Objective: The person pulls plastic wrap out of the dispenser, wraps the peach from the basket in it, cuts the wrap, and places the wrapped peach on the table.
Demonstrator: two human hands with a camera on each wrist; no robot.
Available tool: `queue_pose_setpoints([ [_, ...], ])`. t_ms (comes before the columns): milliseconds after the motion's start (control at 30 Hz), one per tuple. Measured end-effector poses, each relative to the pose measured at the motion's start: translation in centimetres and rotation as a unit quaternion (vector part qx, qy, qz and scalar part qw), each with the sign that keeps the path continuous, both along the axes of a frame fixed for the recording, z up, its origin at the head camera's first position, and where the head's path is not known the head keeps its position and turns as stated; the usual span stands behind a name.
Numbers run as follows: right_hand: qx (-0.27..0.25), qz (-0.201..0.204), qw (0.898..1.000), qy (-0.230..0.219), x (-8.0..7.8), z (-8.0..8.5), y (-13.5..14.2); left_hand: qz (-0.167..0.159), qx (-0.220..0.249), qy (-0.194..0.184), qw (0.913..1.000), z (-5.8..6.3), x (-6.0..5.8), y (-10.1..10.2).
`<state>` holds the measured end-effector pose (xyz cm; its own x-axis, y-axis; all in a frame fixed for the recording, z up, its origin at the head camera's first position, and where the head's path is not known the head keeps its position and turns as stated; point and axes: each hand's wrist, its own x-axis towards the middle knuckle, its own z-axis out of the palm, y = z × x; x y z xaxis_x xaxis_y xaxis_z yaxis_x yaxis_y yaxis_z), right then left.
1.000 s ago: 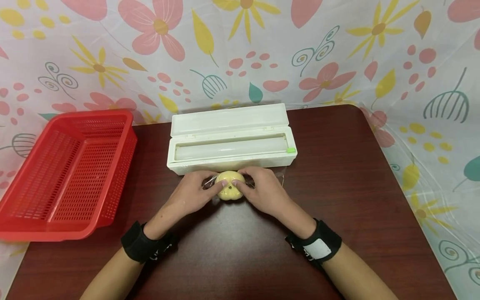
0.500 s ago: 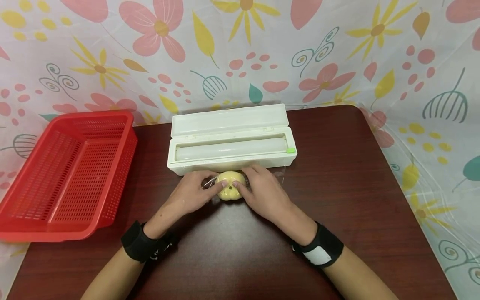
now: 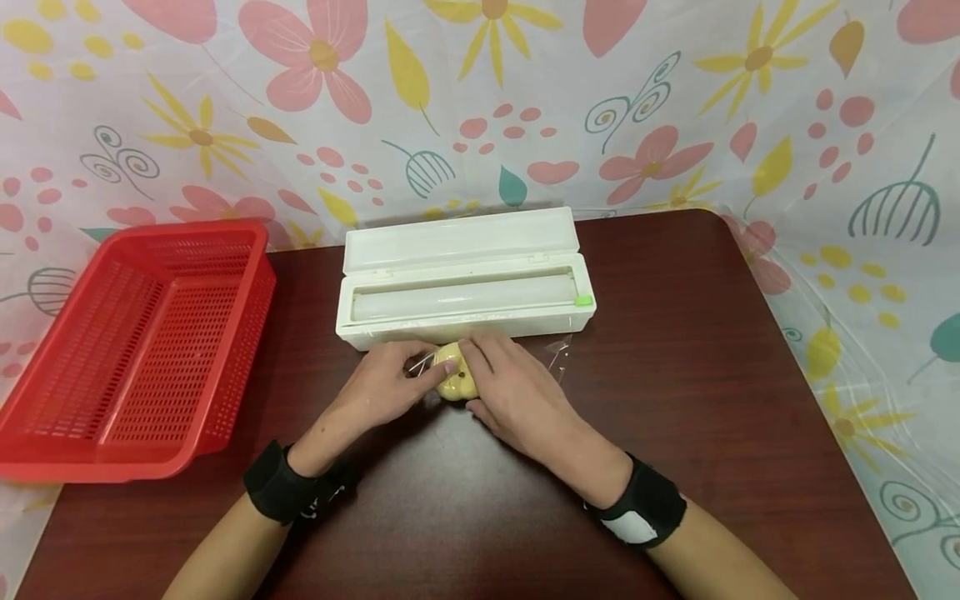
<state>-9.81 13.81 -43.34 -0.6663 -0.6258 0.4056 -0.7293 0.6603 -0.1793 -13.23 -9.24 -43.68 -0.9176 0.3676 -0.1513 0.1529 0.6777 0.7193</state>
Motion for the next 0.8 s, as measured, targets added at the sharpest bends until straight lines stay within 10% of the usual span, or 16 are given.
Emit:
queue_pose_setpoints([
  [500,-0.014,-0.004,0.999,-0.028,-0.6,-0.5,-0.1,-0.005,-0.025,0.036,0.999,0.3,0.2,0.1],
  [800,-0.02,-0.006,0.999,-0.034,-0.6,-0.4,0.0,0.004,-0.115,0.179,0.977,3.1,1.4,-1.2],
])
